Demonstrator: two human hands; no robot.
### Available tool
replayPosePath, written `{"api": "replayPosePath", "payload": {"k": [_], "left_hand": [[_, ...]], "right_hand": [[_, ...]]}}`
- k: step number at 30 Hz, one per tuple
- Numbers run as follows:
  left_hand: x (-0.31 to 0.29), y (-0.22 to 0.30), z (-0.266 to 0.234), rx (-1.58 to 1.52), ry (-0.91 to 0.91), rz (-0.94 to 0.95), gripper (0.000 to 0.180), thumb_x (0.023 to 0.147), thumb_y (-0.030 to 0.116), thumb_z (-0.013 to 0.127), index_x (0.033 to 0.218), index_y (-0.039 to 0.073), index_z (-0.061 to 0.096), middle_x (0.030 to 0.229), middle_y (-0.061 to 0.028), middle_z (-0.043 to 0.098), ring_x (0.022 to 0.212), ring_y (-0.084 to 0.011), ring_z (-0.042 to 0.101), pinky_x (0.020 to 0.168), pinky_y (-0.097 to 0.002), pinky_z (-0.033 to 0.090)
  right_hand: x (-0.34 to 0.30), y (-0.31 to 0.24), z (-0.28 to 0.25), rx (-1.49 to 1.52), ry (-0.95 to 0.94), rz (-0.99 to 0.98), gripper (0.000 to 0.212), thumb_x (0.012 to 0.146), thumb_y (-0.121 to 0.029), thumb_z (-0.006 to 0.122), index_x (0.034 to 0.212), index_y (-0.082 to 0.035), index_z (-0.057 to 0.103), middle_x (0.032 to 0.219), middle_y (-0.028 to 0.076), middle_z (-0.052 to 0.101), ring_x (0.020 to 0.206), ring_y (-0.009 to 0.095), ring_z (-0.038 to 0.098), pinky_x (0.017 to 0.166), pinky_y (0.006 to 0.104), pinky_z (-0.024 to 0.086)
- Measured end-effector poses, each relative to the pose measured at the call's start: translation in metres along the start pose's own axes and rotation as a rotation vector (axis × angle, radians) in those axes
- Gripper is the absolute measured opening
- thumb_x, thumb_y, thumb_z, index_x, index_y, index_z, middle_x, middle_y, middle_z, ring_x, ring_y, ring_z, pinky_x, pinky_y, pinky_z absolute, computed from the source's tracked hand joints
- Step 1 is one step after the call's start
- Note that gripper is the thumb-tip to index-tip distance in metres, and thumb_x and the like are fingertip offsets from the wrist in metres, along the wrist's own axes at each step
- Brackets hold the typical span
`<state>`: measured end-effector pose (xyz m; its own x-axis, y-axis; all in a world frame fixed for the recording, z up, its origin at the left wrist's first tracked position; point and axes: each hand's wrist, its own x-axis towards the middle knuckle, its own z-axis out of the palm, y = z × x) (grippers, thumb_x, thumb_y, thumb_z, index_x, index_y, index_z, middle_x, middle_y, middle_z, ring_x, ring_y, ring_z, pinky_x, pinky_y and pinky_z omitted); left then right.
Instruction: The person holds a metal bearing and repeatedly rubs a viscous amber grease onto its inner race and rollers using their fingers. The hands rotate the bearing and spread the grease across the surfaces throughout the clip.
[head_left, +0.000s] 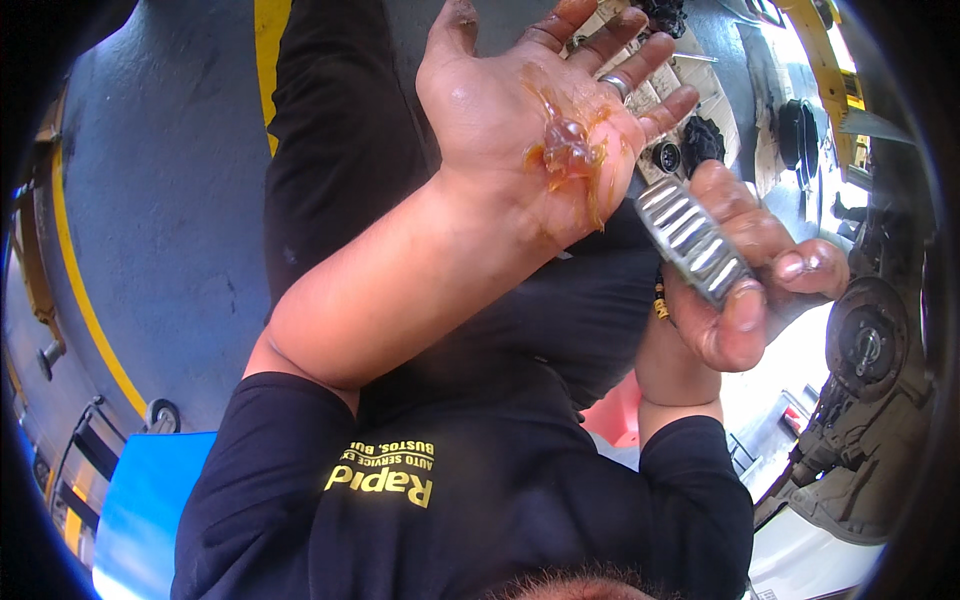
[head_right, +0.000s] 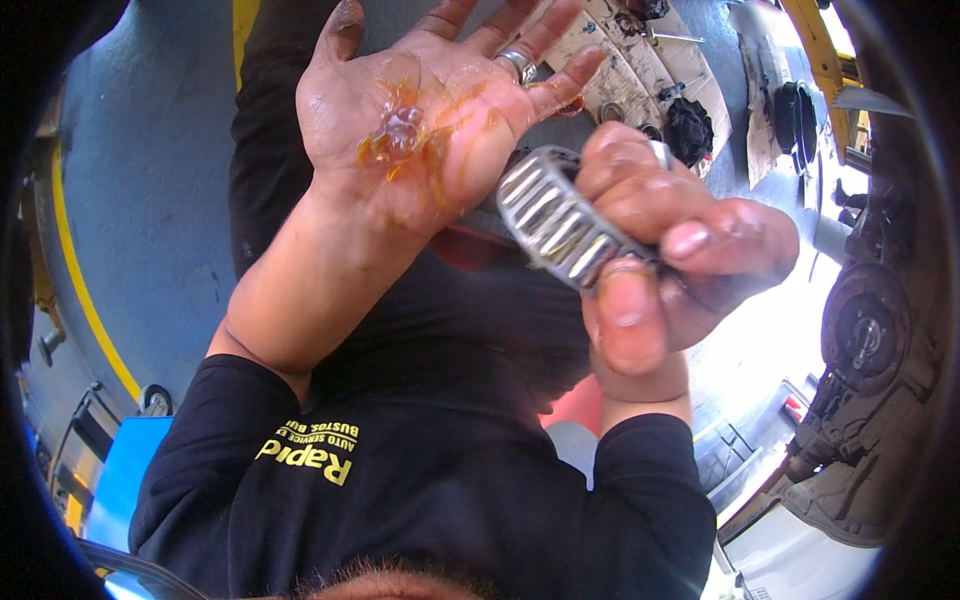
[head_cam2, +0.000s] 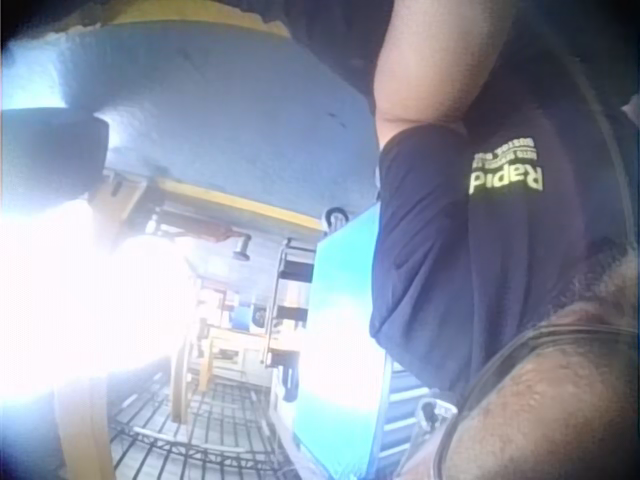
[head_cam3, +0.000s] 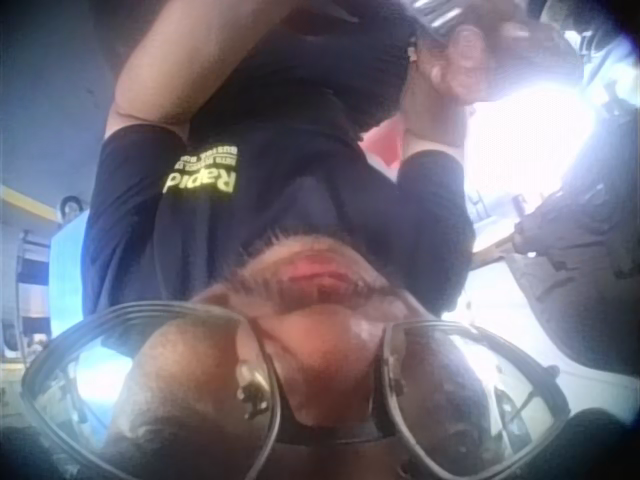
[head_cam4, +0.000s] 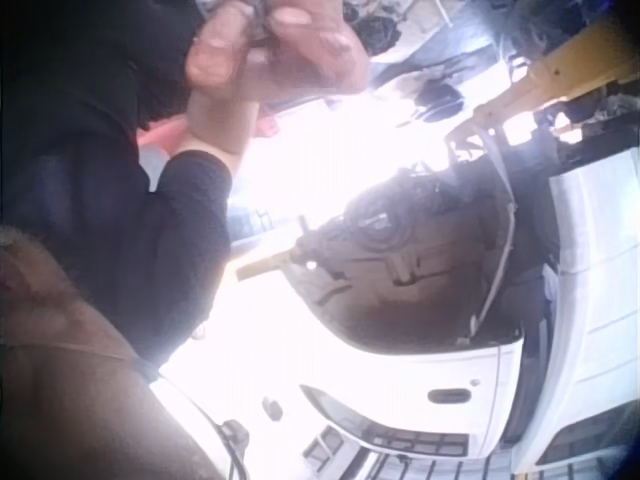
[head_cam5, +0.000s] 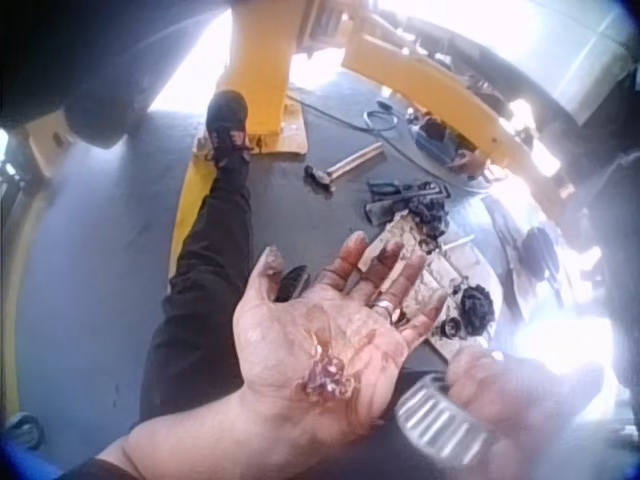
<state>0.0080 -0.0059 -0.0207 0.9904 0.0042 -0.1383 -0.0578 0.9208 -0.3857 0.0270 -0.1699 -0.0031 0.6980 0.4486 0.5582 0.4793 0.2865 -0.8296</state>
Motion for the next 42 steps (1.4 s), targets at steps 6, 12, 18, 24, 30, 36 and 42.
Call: {"api": "replayPosePath", "payload": {"k": [6, 12, 18, 24, 30, 36, 42], "left_hand": [[-0.002, -0.005, -0.001, 0.005, -0.042, -0.055, 0.061, 0.104, 0.059, 0.032, 0.118, 0.003, 0.050, 0.130, -0.0191, 0.051, 0.131, -0.0346, 0.047, 0.117, -0.0602, 0.034], [-0.006, 0.002, 0.004, 0.033, 0.071, -0.077, 0.063, 0.102, 0.062, 0.033, 0.120, 0.004, 0.049, 0.130, -0.0181, 0.051, 0.129, -0.0345, 0.047, 0.115, -0.0627, 0.033], [-0.010, 0.006, 0.001, 0.105, 0.029, -0.129, 0.069, 0.101, 0.065, 0.030, 0.127, 0.002, 0.045, 0.135, -0.0178, 0.049, 0.133, -0.0341, 0.044, 0.116, -0.0668, 0.030], [-0.008, 0.007, -0.007, 0.028, 0.005, -0.117, 0.072, 0.102, 0.064, 0.029, 0.133, 0.001, 0.043, 0.138, -0.0195, 0.048, 0.135, -0.0355, 0.043, 0.116, -0.0678, 0.031], [-0.003, 0.002, -0.011, 0.041, -0.034, -0.137, 0.071, 0.102, 0.064, 0.030, 0.133, 0.001, 0.043, 0.138, -0.0203, 0.047, 0.136, -0.0368, 0.043, 0.116, -0.0670, 0.032], [-0.005, 0.002, -0.011, 0.060, -0.029, -0.156, 0.071, 0.102, 0.063, 0.030, 0.134, 0.001, 0.042, 0.138, -0.0211, 0.047, 0.137, -0.0380, 0.043, 0.116, -0.0663, 0.032], [-0.002, -0.005, -0.015, 0.057, -0.034, -0.166, 0.070, 0.103, 0.063, 0.030, 0.135, 0.001, 0.041, 0.139, -0.0220, 0.047, 0.137, -0.0392, 0.043, 0.117, -0.0656, 0.033]], "right_hand": [[0.006, 0.010, -0.007, -0.141, 0.080, -0.047, 0.042, 0.088, -0.021, 0.074, 0.113, -0.016, 0.041, 0.092, 0.005, 0.052, 0.077, 0.020, 0.059, 0.088, 0.0422, 0.052], [-0.008, 0.003, -0.005, -0.399, 0.126, 0.066, 0.042, 0.078, -0.025, 0.074, 0.106, -0.012, 0.045, 0.102, 0.003, 0.046, 0.092, 0.017, 0.054, 0.096, 0.0400, 0.049], [0.011, 0.000, -0.013, -0.187, -0.301, -0.064, 0.026, 0.075, -0.006, 0.073, 0.086, -0.009, 0.049, 0.081, 0.008, 0.062, 0.071, 0.027, 0.061, 0.088, 0.0470, 0.053], [0.018, -0.023, -0.018, -0.302, -0.392, 0.038, 0.032, 0.080, -0.008, 0.075, 0.094, -0.013, 0.046, 0.080, 0.011, 0.063, 0.066, 0.027, 0.060, 0.075, 0.0467, 0.052], [0.007, 0.000, -0.008, -0.150, -0.045, 0.003, 0.043, 0.093, -0.019, 0.071, 0.110, -0.017, 0.032, 0.091, 0.013, 0.063, 0.073, 0.028, 0.059, 0.078, 0.0489, 0.050], [0.017, -0.014, -0.023, -0.480, -0.449, -0.025, 0.031, 0.096, -0.037, 0.061, 0.098, -0.009, 0.050, 0.082, 0.012, 0.063, 0.075, 0.032, 0.060, 0.086, 0.0538, 0.051], [0.022, -0.010, -0.017, -0.270, -0.370, -0.107, 0.030, 0.096, -0.034, 0.066, 0.104, -0.010, 0.051, 0.079, 0.011, 0.063, 0.068, 0.029, 0.057, 0.077, 0.0480, 0.048]]}}
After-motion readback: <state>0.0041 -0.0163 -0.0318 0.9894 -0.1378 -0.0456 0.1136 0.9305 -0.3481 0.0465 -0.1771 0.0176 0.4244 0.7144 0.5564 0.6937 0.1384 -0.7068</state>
